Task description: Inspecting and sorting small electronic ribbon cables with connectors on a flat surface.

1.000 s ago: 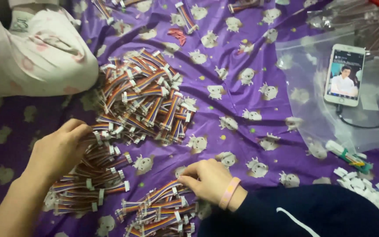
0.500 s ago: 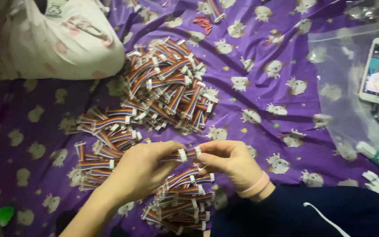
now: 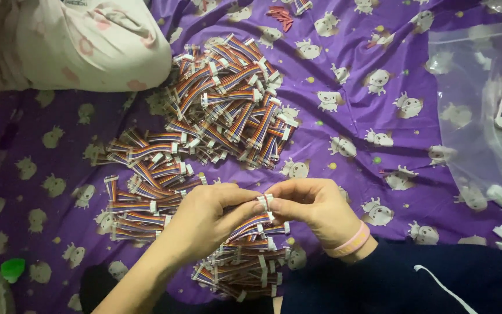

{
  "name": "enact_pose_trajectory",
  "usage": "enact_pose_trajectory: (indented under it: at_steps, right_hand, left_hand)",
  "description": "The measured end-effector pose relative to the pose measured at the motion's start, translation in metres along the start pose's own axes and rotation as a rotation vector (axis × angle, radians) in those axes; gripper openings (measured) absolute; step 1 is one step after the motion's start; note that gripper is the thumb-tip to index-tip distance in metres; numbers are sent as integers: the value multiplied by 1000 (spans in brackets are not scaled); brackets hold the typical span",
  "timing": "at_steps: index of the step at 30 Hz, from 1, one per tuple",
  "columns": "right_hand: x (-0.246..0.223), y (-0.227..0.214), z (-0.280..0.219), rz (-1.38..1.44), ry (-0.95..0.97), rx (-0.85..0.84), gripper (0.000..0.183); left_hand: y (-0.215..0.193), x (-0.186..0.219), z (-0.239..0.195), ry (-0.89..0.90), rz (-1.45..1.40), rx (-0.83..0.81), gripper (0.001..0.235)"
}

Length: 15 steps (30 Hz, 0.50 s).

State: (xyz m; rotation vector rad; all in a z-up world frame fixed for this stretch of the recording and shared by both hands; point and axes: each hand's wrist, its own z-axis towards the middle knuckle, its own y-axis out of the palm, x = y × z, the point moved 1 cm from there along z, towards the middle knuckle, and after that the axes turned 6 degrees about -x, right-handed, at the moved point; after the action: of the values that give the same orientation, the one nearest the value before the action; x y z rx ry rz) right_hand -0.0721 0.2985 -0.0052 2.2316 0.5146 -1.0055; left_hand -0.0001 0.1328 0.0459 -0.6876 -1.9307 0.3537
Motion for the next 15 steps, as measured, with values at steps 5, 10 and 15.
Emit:
enact_pose_trajectory:
  at_steps: [5, 10, 15]
  right_hand:
    - [6, -1, -3, 5, -21, -37, 16]
    - [9, -1, -5, 6, 6, -52, 17]
    - [23, -9, 0, -117, 198, -128, 20]
  left_hand:
    - [5, 2, 1, -98, -194, -13, 21]
    - [12, -2, -1, -109, -278, 5, 20]
    - [17, -25, -4, -86, -208, -187, 25]
